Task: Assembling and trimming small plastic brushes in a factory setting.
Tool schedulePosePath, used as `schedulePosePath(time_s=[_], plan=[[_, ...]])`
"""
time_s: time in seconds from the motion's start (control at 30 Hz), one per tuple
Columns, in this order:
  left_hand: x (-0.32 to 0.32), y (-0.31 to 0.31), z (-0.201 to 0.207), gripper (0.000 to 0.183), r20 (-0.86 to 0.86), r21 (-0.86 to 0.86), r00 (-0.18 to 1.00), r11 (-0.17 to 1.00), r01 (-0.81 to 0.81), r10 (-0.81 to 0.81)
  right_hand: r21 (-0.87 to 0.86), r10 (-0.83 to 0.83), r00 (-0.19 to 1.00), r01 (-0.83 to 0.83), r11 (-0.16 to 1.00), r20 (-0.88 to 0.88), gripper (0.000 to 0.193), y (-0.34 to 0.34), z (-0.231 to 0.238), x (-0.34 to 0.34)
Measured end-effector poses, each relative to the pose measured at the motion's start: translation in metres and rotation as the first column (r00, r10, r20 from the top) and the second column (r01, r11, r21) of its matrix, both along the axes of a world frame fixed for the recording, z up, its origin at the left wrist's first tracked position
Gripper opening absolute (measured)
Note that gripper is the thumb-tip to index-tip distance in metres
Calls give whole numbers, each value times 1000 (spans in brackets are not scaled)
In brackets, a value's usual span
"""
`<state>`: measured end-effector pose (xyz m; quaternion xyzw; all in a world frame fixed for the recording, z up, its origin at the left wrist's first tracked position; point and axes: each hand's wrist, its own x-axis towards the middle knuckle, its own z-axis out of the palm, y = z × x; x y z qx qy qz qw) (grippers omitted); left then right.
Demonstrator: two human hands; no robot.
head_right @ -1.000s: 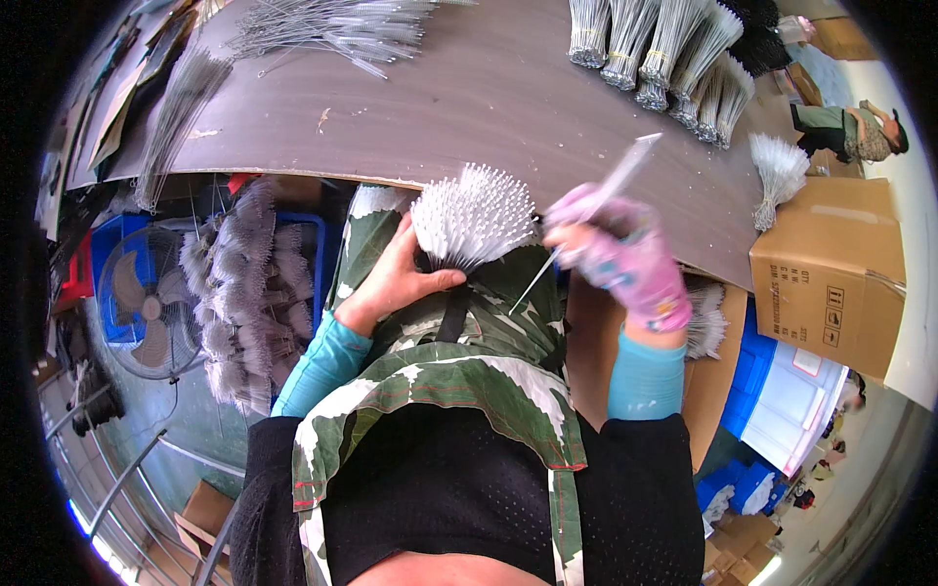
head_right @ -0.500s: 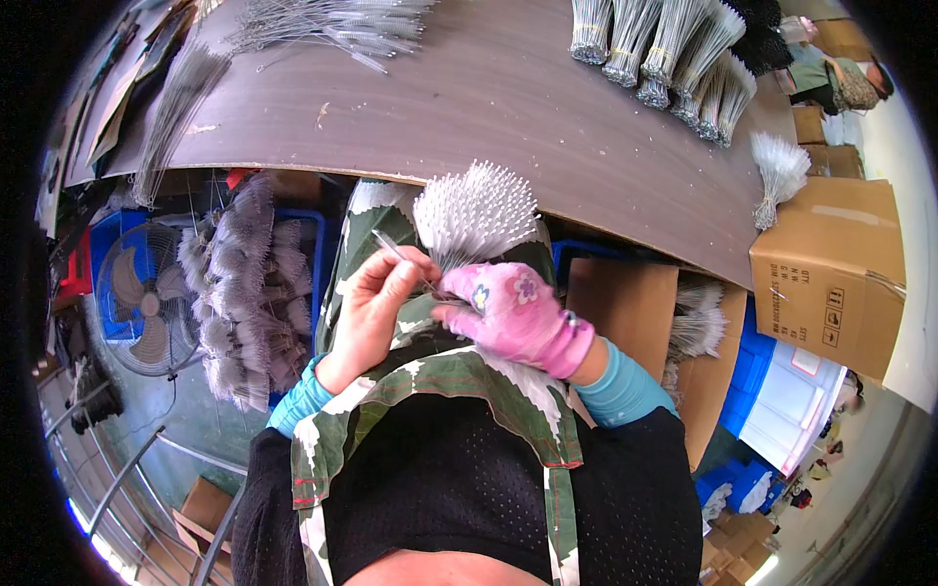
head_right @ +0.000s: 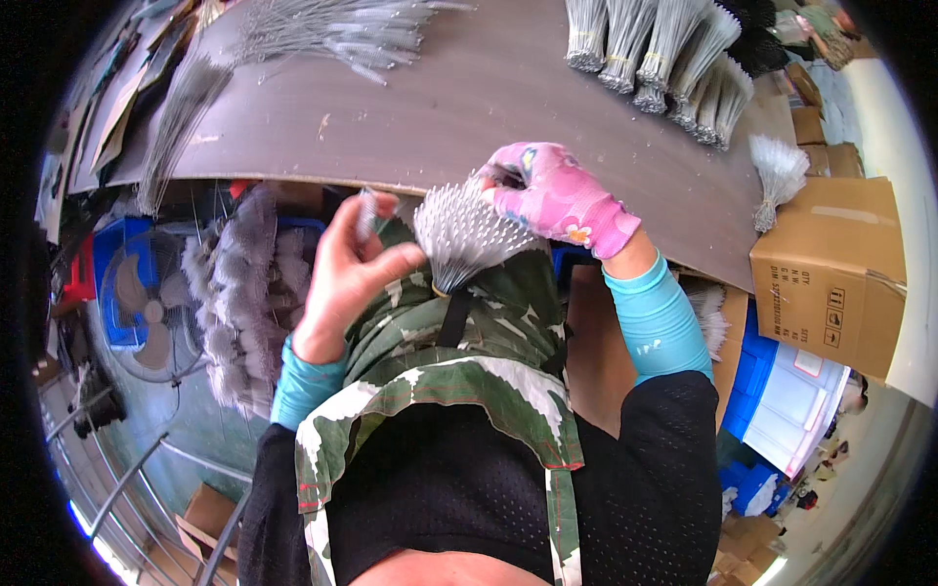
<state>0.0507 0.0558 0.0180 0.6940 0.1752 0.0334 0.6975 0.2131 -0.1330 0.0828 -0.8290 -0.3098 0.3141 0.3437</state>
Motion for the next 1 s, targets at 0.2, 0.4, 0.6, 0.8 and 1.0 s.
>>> schedulePosePath(time_s=[0.2, 0.4, 0.6, 0.8, 1.0], plan=[[-5, -29, -47, 52, 73, 129, 997, 992, -19, 9, -121, 299, 915, -276, 954, 269, 25, 19, -14, 7], [1, -22, -40, 32, 16, 169, 998, 984, 58, -61, -159, 143, 978, -167, 973, -153, 19, 17, -8, 16], [-6, -11, -37, 28, -100, 204, 994, 978, 51, -31, -164, 294, 954, -281, 946, 64, 25, 35, -24, 17], [11, -21, -45, 46, -33, 68, 998, 997, 47, -44, -171, 268, 945, -237, 956, 188, 21, 26, -8, 5], [7, -16, -30, 47, -110, 160, 993, 986, 55, -38, -55, 192, 922, -184, 981, 337, 14, 17, -23, -12]])
